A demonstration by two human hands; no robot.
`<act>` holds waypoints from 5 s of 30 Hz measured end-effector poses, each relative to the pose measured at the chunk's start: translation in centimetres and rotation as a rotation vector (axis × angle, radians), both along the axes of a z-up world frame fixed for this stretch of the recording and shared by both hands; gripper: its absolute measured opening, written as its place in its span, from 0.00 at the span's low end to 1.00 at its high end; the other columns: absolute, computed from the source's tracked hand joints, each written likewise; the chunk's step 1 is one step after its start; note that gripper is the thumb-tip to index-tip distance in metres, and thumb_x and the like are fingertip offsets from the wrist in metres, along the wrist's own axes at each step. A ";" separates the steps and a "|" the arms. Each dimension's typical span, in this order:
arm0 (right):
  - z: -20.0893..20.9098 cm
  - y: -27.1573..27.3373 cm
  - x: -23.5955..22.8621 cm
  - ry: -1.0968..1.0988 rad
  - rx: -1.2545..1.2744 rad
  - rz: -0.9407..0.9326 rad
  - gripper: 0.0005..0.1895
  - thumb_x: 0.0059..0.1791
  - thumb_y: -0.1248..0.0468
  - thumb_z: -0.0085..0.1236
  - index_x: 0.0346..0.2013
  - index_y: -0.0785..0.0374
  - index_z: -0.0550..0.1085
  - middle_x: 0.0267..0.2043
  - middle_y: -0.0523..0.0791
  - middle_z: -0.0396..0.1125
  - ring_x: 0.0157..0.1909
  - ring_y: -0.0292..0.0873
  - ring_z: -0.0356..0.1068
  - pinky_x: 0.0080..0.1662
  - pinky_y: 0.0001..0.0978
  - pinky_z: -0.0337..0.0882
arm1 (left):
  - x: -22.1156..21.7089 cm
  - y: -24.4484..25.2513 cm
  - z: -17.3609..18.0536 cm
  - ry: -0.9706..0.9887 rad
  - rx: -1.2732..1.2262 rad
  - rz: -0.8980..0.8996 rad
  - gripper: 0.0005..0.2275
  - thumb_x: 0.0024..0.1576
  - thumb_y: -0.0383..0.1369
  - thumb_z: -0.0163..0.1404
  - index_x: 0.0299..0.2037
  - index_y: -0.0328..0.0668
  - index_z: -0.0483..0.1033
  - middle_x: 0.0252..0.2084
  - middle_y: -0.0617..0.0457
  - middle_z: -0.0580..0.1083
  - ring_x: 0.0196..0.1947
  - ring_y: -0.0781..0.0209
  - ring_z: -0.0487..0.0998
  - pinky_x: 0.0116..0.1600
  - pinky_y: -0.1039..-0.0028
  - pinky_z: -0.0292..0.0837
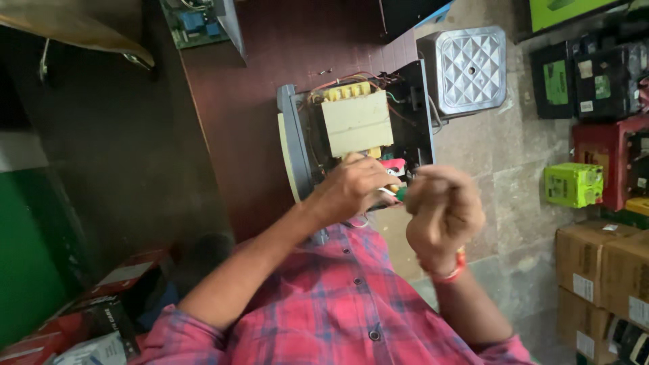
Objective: The person uses a green-handled screwdriver to tighten screws on a transformer and other components inside an open inverter unit. They repeatedly adjust and secure wires and terminals while working at a bench in a workshop.
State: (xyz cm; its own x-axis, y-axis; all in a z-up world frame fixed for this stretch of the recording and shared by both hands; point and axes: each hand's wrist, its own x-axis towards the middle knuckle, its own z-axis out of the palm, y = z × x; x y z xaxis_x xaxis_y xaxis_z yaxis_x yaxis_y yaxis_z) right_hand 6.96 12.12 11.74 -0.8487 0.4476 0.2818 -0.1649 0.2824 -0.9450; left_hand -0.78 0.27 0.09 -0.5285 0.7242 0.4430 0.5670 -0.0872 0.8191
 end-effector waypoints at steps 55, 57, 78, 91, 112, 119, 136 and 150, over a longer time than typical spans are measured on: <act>-3.9 0.8 2.1 0.080 -0.267 -0.177 0.09 0.57 0.68 0.46 0.36 0.67 0.73 0.24 0.45 0.67 0.23 0.33 0.63 0.30 0.28 0.65 | 1.8 0.9 0.2 -0.114 0.107 0.038 0.09 0.54 0.19 0.53 0.44 0.37 0.77 0.42 0.47 0.79 0.44 0.48 0.83 0.49 0.66 0.79; -4.1 0.0 2.9 0.125 -0.303 -0.181 0.09 0.57 0.68 0.45 0.37 0.69 0.73 0.22 0.44 0.65 0.24 0.32 0.62 0.31 0.27 0.63 | 2.1 1.1 0.2 -0.126 0.102 0.032 0.10 0.54 0.20 0.53 0.44 0.37 0.78 0.42 0.47 0.79 0.43 0.49 0.83 0.48 0.66 0.79; -3.2 2.9 0.6 0.159 0.103 0.554 0.13 0.57 0.63 0.50 0.28 0.63 0.72 0.25 0.43 0.68 0.27 0.44 0.71 0.36 0.35 0.71 | 1.9 -0.6 0.0 -0.141 0.056 -0.032 0.13 0.52 0.19 0.54 0.48 0.35 0.75 0.45 0.44 0.79 0.47 0.45 0.81 0.54 0.64 0.78; 0.3 5.8 -0.1 -0.103 0.101 0.865 0.11 0.45 0.58 0.59 0.31 0.63 0.77 0.27 0.44 0.70 0.29 0.42 0.72 0.37 0.33 0.68 | 4.4 0.5 1.5 0.013 0.121 0.221 0.13 0.53 0.22 0.55 0.49 0.34 0.75 0.45 0.44 0.78 0.49 0.44 0.81 0.55 0.62 0.79; -4.4 0.1 2.4 0.279 0.047 0.169 0.10 0.59 0.69 0.45 0.33 0.70 0.67 0.22 0.41 0.60 0.21 0.37 0.60 0.28 0.30 0.65 | 4.7 0.7 1.1 -0.129 0.025 0.148 0.12 0.54 0.22 0.56 0.48 0.35 0.74 0.46 0.45 0.77 0.51 0.44 0.81 0.58 0.62 0.78; -3.2 -1.1 2.4 0.127 0.057 -0.034 0.10 0.58 0.65 0.48 0.35 0.68 0.71 0.28 0.45 0.67 0.25 0.39 0.64 0.33 0.29 0.66 | 4.4 0.8 1.2 -0.130 0.036 0.156 0.13 0.53 0.18 0.53 0.49 0.34 0.75 0.47 0.44 0.78 0.52 0.44 0.81 0.60 0.62 0.78; -1.3 3.1 0.4 0.164 0.014 0.617 0.13 0.60 0.61 0.45 0.32 0.62 0.69 0.23 0.43 0.64 0.23 0.43 0.66 0.31 0.36 0.70 | 3.9 0.5 1.8 -0.136 0.004 0.112 0.12 0.53 0.22 0.55 0.47 0.35 0.74 0.45 0.45 0.77 0.51 0.45 0.81 0.56 0.63 0.79; -2.8 0.0 2.2 0.283 0.034 0.263 0.10 0.60 0.65 0.42 0.36 0.68 0.65 0.22 0.42 0.60 0.20 0.36 0.60 0.28 0.32 0.68 | 4.2 0.1 0.9 -0.125 0.007 0.088 0.11 0.55 0.23 0.54 0.47 0.34 0.74 0.46 0.44 0.77 0.49 0.45 0.81 0.62 0.61 0.78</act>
